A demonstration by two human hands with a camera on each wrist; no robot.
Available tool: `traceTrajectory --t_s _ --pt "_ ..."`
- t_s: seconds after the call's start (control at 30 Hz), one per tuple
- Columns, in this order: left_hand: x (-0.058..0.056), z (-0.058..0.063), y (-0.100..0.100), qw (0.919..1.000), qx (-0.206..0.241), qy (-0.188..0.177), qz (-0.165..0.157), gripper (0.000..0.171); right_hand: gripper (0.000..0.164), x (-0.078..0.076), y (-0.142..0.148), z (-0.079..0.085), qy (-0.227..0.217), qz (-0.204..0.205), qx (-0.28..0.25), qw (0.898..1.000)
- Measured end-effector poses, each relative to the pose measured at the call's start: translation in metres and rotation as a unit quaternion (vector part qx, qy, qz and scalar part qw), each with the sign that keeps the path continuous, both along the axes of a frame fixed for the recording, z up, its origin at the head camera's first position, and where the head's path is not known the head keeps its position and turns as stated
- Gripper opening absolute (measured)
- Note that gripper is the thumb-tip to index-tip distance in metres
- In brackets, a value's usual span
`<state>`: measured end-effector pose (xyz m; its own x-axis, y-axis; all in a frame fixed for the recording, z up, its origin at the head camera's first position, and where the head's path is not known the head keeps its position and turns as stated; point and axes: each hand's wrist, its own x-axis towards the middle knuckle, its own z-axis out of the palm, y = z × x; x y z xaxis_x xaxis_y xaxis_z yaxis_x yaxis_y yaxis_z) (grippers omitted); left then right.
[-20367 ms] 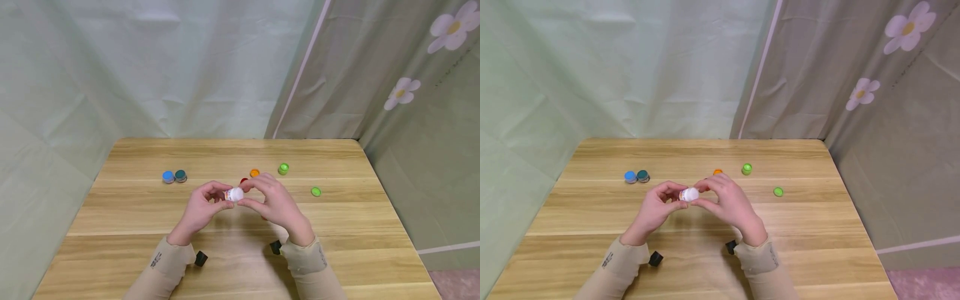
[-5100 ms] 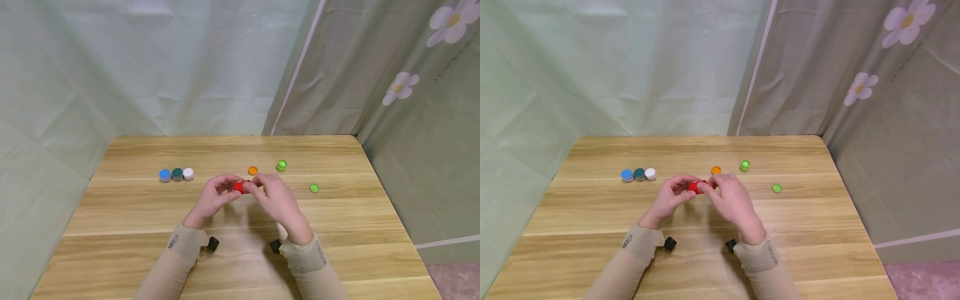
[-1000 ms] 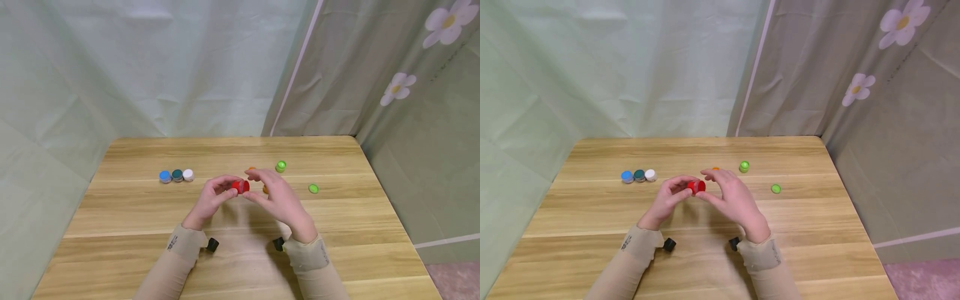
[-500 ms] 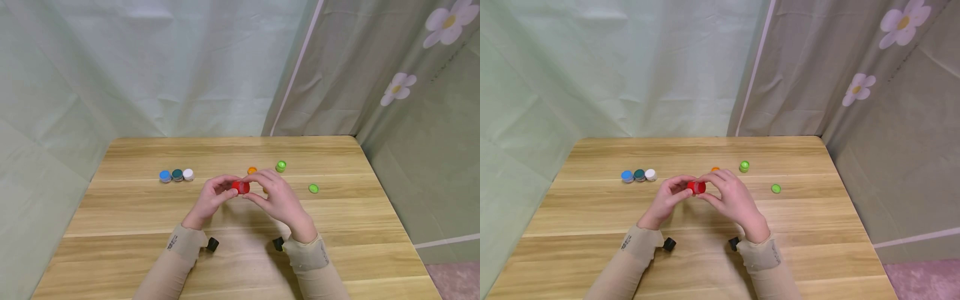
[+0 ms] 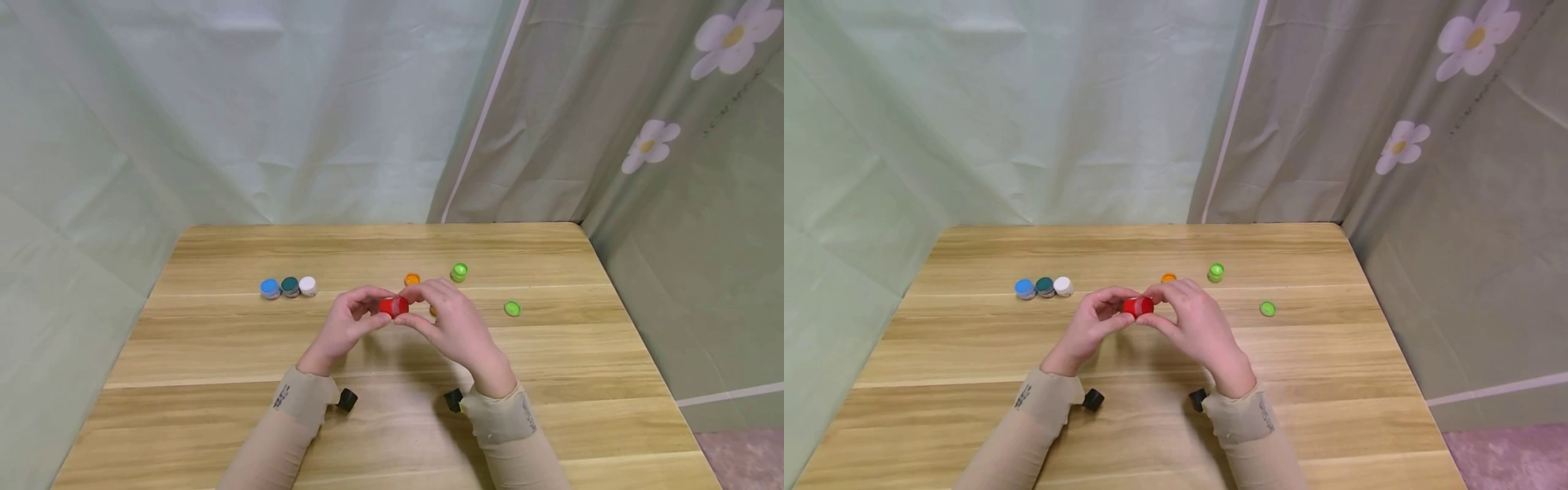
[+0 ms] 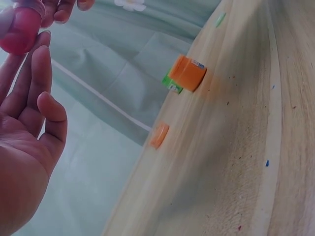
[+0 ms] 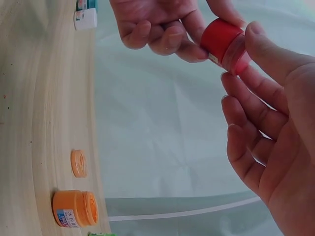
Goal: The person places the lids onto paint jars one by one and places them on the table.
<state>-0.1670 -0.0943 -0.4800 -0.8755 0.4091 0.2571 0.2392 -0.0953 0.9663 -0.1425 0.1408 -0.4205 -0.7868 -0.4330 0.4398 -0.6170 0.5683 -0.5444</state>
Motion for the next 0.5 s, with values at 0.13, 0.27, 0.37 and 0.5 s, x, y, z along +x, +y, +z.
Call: traceTrajectory --t_s 0.13,0.27,0.37,0.5 --pt "0.000 -0.001 0.002 0.9998 0.002 0.004 0.019 0.027 0.034 0.000 -0.003 0.000 -0.028 -0.005 0.020 0.999" --pt "0.000 -0.001 0.002 0.9992 0.006 0.010 0.038 0.027 0.035 0.001 -0.008 0.000 -0.050 -0.008 0.042 0.998" --pt "0.000 -0.002 0.002 0.9988 0.015 0.019 0.043 0.029 0.036 0.002 -0.011 0.000 -0.052 -0.008 0.044 0.998" --pt "0.001 -0.002 0.002 0.9983 0.025 0.029 0.043 0.031 0.035 0.002 -0.012 0.000 -0.048 -0.007 0.046 0.998"
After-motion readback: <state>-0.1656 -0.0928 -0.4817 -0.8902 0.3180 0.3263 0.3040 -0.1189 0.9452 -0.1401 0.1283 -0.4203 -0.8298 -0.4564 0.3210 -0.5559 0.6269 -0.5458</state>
